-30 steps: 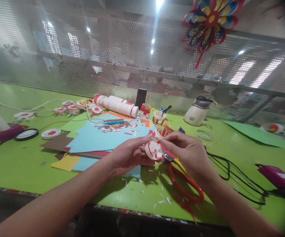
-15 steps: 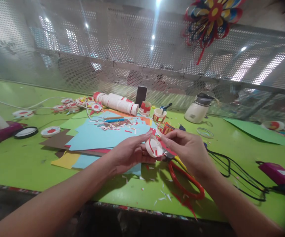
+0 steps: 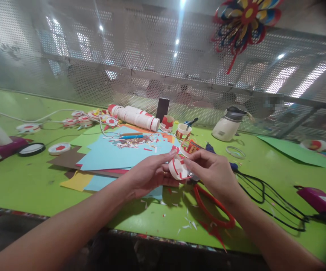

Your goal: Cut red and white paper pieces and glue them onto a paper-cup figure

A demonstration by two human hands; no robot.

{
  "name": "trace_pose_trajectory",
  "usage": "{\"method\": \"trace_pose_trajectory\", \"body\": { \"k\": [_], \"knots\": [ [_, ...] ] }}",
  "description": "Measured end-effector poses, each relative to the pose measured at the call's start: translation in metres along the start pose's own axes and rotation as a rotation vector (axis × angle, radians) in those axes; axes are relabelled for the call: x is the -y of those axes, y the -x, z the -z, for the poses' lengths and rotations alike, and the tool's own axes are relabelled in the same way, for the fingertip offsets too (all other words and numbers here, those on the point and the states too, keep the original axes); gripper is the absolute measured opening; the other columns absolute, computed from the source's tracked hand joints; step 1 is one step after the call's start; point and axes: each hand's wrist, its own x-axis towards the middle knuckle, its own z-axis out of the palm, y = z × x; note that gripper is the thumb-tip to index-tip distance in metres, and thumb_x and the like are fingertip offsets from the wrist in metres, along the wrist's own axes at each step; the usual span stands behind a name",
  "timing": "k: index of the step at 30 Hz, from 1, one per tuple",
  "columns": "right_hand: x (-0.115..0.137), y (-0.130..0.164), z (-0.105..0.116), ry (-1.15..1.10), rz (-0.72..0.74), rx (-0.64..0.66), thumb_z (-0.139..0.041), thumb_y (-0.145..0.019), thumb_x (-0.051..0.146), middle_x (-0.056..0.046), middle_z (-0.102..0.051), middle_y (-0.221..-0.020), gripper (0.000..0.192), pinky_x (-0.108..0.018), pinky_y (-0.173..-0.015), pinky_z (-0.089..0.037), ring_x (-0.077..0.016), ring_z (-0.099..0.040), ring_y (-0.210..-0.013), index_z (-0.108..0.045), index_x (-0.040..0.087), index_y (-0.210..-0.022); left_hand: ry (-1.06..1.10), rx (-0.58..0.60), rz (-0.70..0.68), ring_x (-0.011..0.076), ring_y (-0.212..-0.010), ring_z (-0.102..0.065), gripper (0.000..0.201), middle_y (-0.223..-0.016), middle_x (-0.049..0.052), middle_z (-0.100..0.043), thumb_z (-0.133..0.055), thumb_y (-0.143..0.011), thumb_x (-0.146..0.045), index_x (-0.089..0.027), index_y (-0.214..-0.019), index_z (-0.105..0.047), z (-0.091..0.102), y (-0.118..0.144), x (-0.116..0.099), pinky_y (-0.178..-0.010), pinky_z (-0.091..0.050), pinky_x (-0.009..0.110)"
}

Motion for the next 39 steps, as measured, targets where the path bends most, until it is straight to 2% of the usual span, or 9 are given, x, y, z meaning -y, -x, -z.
{"method": "trace_pose_trajectory", "body": {
  "k": [5, 12, 18, 23, 39],
  "knots": [
    [-0.001, 0.0006, -0.0001, 0.047, 0.015, 0.008, -0.064, -0.075, 0.031, -0.003, -0.064, -0.065, 0.017, -0.028, -0.053, -0.046, -0.0124, -0.054, -0.055, -0.064, 0.015, -0.069, -0.005, -0.004, 0.007, 0.0192, -0.079, -0.06, 0.041, -0.086, 0.013, -0.064, -0.052, -0.082, -0.048, -0.01, -0.089, -0.063, 0.0003, -0.0003, 0.0003, -0.081, -0.045, 0.037],
    [0.0037, 0.0037, -0.004, 0.148, 0.125, -0.077, -0.062, -0.078, 0.025, -0.003, -0.062, -0.066, 0.014, -0.029, -0.055, -0.046, -0.0134, -0.054, -0.059, -0.063, 0.015, -0.068, -0.025, -0.021, -0.012, 0.0209, -0.081, -0.06, 0.042, -0.086, 0.013, -0.063, -0.054, -0.08, -0.049, -0.01, -0.091, -0.063, 0.0002, -0.0002, 0.0006, -0.082, -0.045, 0.04],
    [0.0054, 0.0052, -0.006, 0.232, 0.165, -0.108, -0.06, -0.077, 0.02, -0.003, -0.06, -0.064, 0.012, -0.028, -0.054, -0.044, -0.0126, -0.052, -0.057, -0.061, 0.015, -0.066, -0.041, -0.028, -0.006, 0.0203, -0.082, -0.059, 0.041, -0.086, 0.012, -0.062, -0.053, -0.081, -0.048, -0.01, -0.094, -0.063, 0.0001, 0.0003, 0.0003, -0.083, -0.045, 0.041],
    [0.0055, 0.0051, -0.0057, 0.239, 0.171, -0.11, -0.06, -0.077, 0.02, -0.002, -0.059, -0.064, 0.013, -0.028, -0.054, -0.044, -0.0122, -0.052, -0.057, -0.061, 0.016, -0.065, -0.056, -0.064, -0.01, 0.02, -0.082, -0.059, 0.036, -0.087, 0.012, -0.063, -0.055, -0.081, -0.044, -0.011, -0.093, -0.064, -0.0018, 0.0017, -0.0004, -0.082, -0.045, 0.039],
    [0.0043, 0.0057, -0.0052, 0.274, 0.178, -0.093, -0.059, -0.077, 0.021, -0.002, -0.059, -0.063, 0.015, -0.028, -0.053, -0.043, -0.0123, -0.051, -0.055, -0.059, 0.016, -0.064, -0.093, -0.07, -0.019, 0.0171, -0.079, -0.057, 0.032, -0.087, 0.01, -0.062, -0.057, -0.08, -0.042, -0.013, -0.09, -0.064, -0.0038, 0.0028, -0.0016, -0.079, -0.046, 0.036]
  ]
}}
